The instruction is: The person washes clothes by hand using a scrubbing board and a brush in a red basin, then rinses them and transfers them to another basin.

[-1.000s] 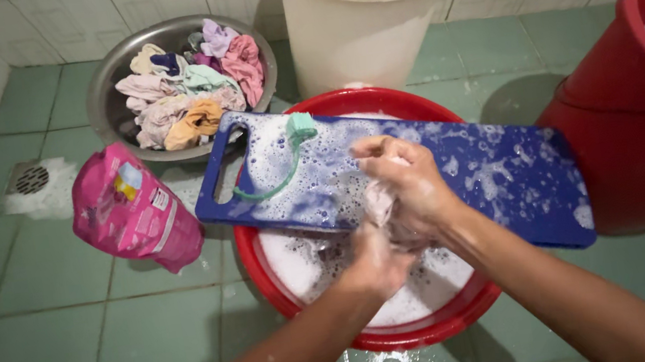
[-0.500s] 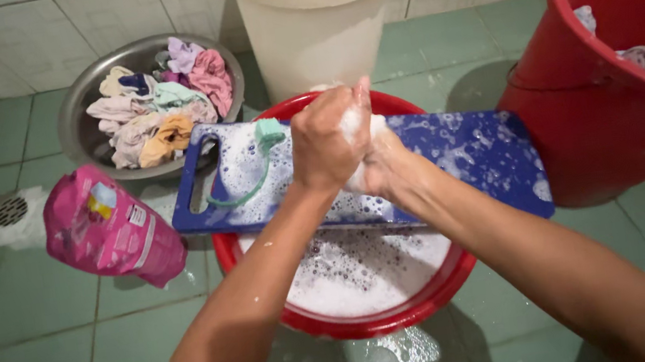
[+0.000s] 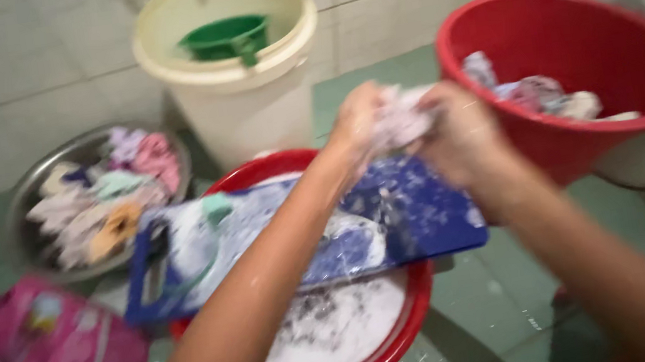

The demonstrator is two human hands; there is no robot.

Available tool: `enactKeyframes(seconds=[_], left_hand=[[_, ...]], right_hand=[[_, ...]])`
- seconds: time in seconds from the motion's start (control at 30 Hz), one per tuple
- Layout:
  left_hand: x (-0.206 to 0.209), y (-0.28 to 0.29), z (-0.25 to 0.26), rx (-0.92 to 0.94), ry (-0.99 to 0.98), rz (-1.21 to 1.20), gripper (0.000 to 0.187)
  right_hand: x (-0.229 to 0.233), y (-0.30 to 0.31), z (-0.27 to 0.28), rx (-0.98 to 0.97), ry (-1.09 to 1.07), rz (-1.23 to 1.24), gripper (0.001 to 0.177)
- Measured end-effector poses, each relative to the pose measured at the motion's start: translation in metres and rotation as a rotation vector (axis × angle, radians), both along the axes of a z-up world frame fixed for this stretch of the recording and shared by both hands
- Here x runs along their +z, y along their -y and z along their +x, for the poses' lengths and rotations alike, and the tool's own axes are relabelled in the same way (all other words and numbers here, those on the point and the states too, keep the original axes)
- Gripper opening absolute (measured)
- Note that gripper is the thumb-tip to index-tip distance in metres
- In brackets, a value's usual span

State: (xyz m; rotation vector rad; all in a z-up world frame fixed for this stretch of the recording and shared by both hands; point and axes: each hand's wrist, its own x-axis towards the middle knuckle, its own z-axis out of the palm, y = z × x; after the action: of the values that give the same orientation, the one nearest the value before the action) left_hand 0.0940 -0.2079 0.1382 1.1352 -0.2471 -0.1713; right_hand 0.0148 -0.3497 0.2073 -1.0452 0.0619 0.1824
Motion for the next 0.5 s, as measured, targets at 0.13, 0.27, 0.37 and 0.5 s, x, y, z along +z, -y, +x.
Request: enactKeyframes(seconds=[0.13,0.27,0.37,0.5], left_hand=[[0.055,0.140,0.052,-0.231,0.029,-0.005,0.027],[0.079,0.196,0.067,0.461,0.072,0.538,0.092],[0.059,0.147,0.030,0.604,0.632,0.542,0.061],[0.029,0.005,-0.042,-0.632,0.758,1.014,0.029]], right_hand=[[0.057,0.120,-0.004,-0.354,0.372,-0.601,0.028],[0.062,0.183,-0.014,-0.469,0.548,-1.470,0.029],[0.042,0.171,-0.028,-0.499,0.876,-1.789,0.030],[-0.007,0.077,-0.053,-0.295,0.786,-1.505,0.023]])
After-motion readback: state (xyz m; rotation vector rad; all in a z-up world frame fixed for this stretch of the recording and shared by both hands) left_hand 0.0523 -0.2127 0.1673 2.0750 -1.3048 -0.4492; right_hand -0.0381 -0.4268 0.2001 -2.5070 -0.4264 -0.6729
